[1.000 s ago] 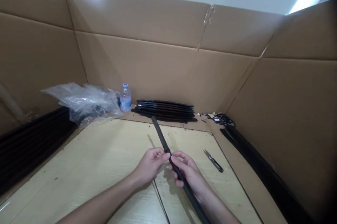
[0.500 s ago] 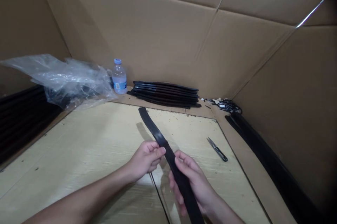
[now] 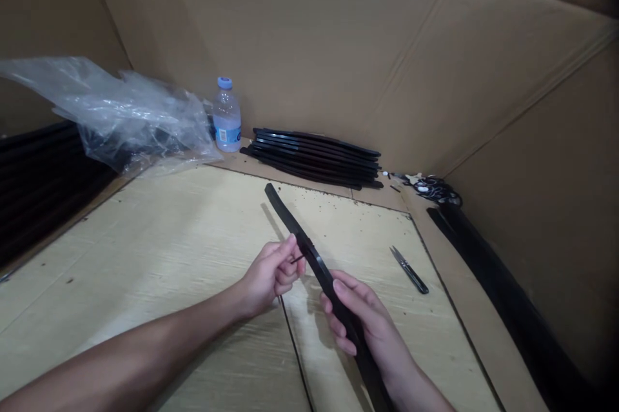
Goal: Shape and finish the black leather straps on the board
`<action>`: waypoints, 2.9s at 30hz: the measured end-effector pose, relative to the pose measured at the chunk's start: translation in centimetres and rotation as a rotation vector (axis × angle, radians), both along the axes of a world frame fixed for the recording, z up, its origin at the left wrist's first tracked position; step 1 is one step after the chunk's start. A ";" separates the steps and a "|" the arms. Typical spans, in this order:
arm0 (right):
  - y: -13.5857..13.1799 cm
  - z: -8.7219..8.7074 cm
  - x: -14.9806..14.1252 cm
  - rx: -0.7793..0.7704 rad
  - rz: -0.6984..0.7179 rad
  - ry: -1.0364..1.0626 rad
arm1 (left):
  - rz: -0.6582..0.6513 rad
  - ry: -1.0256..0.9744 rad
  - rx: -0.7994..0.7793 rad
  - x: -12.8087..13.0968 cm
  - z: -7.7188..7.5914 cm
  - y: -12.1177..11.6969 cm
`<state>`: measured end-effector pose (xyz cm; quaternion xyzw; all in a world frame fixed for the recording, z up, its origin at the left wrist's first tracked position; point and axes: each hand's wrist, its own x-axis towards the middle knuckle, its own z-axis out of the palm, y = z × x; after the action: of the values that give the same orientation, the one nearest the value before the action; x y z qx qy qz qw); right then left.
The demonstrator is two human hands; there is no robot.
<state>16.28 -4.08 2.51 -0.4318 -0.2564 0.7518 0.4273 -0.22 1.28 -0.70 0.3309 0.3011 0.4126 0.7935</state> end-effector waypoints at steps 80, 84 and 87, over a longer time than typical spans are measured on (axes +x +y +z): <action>-1.0 1.0 -0.6 0.032 -0.005 0.016 | -0.065 0.245 0.153 0.0 0.2 -0.1; -1.3 1.2 -0.4 -0.027 -0.021 0.008 | -0.068 0.272 0.227 0.1 0.5 -0.1; -1.4 1.1 -0.3 -0.016 -0.031 -0.053 | -0.098 0.215 0.256 0.2 0.6 -0.4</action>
<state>15.97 -5.47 3.63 -0.4591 -0.2550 0.7354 0.4282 0.00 0.87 -0.11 0.4856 0.3127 0.3707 0.7273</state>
